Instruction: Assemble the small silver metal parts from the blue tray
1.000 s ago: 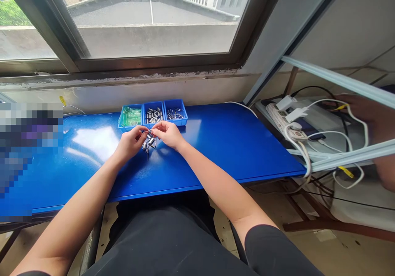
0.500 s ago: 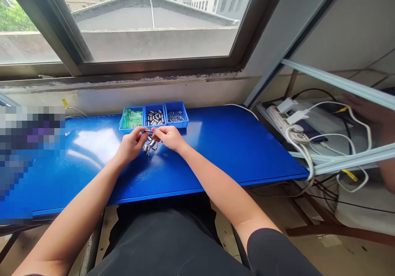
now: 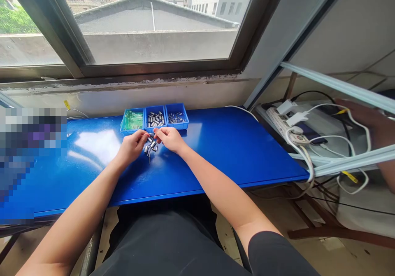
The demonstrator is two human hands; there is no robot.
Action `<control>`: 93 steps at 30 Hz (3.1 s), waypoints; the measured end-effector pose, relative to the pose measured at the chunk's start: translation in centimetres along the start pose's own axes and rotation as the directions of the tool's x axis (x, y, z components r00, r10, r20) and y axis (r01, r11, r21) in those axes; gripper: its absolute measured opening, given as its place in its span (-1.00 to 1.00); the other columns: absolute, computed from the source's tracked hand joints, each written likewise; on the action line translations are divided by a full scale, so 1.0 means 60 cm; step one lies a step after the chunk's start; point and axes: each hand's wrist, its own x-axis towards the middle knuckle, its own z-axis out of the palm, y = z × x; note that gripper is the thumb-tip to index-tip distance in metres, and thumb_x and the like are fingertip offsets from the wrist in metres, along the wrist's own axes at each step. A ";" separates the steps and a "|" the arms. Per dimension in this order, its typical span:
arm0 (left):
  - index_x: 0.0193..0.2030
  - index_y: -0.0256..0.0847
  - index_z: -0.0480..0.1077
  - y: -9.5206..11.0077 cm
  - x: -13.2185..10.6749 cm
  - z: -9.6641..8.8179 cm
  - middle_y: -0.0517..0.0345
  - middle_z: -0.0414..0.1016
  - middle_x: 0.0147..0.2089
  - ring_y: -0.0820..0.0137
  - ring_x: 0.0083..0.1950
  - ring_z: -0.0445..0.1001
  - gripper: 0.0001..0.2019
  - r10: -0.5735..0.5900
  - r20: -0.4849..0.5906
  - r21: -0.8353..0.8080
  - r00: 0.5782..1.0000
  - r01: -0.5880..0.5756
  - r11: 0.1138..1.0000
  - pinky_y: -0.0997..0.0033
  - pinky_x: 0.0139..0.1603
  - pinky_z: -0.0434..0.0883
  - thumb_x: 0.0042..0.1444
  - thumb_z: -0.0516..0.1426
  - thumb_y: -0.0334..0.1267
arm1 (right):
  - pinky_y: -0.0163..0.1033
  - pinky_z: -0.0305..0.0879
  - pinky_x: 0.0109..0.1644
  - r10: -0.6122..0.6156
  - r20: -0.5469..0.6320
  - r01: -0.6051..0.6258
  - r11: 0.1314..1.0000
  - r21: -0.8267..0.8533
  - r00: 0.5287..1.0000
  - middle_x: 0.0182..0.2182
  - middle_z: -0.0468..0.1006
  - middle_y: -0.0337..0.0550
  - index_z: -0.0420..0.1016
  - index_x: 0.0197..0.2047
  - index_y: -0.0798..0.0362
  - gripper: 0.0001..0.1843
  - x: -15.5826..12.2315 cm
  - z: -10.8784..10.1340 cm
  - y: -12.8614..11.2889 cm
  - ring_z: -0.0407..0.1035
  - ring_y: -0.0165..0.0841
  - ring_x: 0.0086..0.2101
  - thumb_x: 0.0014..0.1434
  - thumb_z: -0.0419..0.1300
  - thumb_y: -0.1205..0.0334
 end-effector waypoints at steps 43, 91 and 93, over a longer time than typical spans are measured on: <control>-0.16 -0.19 0.41 0.009 -0.002 -0.002 0.29 0.33 -0.54 0.50 -0.54 0.22 -0.74 -0.031 0.034 -0.049 0.999 0.033 0.998 0.51 -0.47 0.17 0.30 0.02 -0.07 | -0.20 0.42 -0.19 -0.067 -0.007 0.067 0.998 -0.011 0.998 -0.41 0.57 -0.17 0.53 -0.28 0.08 -0.76 0.000 -0.001 0.006 0.47 -0.36 -0.37 0.02 0.32 0.11; -0.15 -0.19 0.44 0.009 0.000 0.000 0.30 0.32 -0.55 0.50 -0.53 0.26 -0.78 -0.019 0.065 -0.009 0.998 0.020 1.000 0.50 -0.44 0.20 0.26 0.05 -0.13 | -0.25 0.39 -0.26 -0.014 0.075 0.011 0.999 0.030 0.997 -0.44 0.53 -0.21 0.46 -0.32 0.08 -0.69 0.001 0.003 0.006 0.43 -0.39 -0.41 0.00 0.36 0.04; -0.13 -0.20 0.44 0.007 0.000 0.001 0.31 0.31 -0.55 0.51 -0.54 0.25 -0.78 -0.021 0.056 -0.016 0.998 0.022 1.000 0.50 -0.44 0.19 0.26 0.06 -0.14 | -0.25 0.39 -0.26 0.011 0.077 -0.013 1.000 0.027 0.997 -0.43 0.54 -0.20 0.48 -0.32 0.09 -0.69 0.001 0.003 0.004 0.43 -0.39 -0.41 0.03 0.33 0.02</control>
